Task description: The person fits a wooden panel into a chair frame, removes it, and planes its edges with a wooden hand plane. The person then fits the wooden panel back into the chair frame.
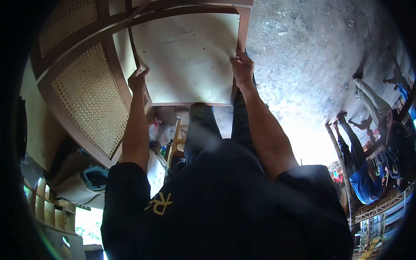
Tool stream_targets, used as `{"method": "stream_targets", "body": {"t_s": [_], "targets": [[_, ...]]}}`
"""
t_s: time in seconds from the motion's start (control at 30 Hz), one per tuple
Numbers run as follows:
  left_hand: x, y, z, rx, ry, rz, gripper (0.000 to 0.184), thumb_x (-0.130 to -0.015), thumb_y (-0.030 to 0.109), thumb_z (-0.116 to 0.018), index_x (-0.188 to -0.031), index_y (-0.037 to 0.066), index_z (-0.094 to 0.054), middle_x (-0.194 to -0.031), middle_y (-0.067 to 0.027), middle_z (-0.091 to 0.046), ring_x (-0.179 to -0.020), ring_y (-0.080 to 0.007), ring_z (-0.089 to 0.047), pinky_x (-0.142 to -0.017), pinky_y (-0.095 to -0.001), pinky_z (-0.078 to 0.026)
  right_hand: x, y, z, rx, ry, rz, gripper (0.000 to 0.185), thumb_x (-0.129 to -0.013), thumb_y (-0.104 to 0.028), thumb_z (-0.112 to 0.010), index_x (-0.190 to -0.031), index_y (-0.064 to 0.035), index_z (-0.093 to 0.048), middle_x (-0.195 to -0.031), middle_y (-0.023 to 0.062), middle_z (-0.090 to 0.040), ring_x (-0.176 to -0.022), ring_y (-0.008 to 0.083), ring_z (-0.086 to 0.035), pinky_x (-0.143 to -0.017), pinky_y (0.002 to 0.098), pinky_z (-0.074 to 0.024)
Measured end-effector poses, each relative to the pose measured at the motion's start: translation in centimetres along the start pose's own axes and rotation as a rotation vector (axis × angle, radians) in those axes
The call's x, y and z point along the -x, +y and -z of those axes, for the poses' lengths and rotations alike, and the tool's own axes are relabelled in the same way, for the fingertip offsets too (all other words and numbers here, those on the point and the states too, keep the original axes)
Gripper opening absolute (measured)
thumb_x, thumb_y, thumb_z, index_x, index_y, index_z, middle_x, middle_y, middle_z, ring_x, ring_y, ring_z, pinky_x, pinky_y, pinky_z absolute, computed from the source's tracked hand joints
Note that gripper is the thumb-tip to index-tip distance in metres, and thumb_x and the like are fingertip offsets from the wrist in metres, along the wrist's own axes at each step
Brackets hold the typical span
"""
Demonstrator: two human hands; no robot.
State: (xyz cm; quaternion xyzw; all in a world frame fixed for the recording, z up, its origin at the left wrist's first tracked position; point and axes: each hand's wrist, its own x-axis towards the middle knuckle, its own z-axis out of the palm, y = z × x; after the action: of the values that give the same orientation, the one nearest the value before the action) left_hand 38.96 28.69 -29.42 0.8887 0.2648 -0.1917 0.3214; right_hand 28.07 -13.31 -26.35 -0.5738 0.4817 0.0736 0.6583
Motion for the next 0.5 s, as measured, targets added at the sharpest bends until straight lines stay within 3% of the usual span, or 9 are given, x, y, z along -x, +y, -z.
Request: {"method": "stream_targets", "body": {"t_s": [0.2, 0.3, 0.5], "targets": [[-0.3, -0.6, -0.1, -0.025, 0.007, -0.039, 0.062, -0.07, 0.025, -0.087, -0.122, 0.001, -0.065, -0.117, -0.0189, -0.068, -0.106, -0.0234, -0.068, -0.095, -0.0312, -0.05, -0.3, 0.4, -0.1, -0.031, 0.001, -0.014, 0.039, -0.075, -0.002, -0.067, -0.114, 0.0027, -0.068, -0.097, 0.0047, -0.068, -0.09, 0.0121, -0.062, -0.082, 0.0247, -0.0476], [0.0, -0.4, -0.1, 0.031, 0.012, -0.042, 0.061, -0.071, 0.026, -0.087, -0.122, 0.002, -0.065, -0.117, -0.0192, -0.068, -0.107, -0.0241, -0.067, -0.096, -0.0318, -0.05, -0.2, 0.6, 0.1, 0.016, 0.0, -0.003, 0.035, -0.081, -0.001, -0.064, -0.116, 0.002, -0.067, -0.098, 0.0038, -0.068, -0.089, 0.0109, -0.061, -0.081, 0.0245, -0.0471], [0.2, 0.0, -0.2, -0.009, 0.018, -0.051, 0.061, -0.072, 0.025, -0.086, -0.124, 0.001, -0.065, -0.116, -0.0193, -0.068, -0.107, -0.0249, -0.067, -0.096, -0.0332, -0.051, 0.0, 0.1, 0.1, 0.024, -0.032, 0.045, 0.038, -0.077, -0.003, -0.065, -0.115, 0.0017, -0.067, -0.1, 0.0049, -0.068, -0.089, 0.0111, -0.061, -0.08, 0.0246, -0.0471]]}}
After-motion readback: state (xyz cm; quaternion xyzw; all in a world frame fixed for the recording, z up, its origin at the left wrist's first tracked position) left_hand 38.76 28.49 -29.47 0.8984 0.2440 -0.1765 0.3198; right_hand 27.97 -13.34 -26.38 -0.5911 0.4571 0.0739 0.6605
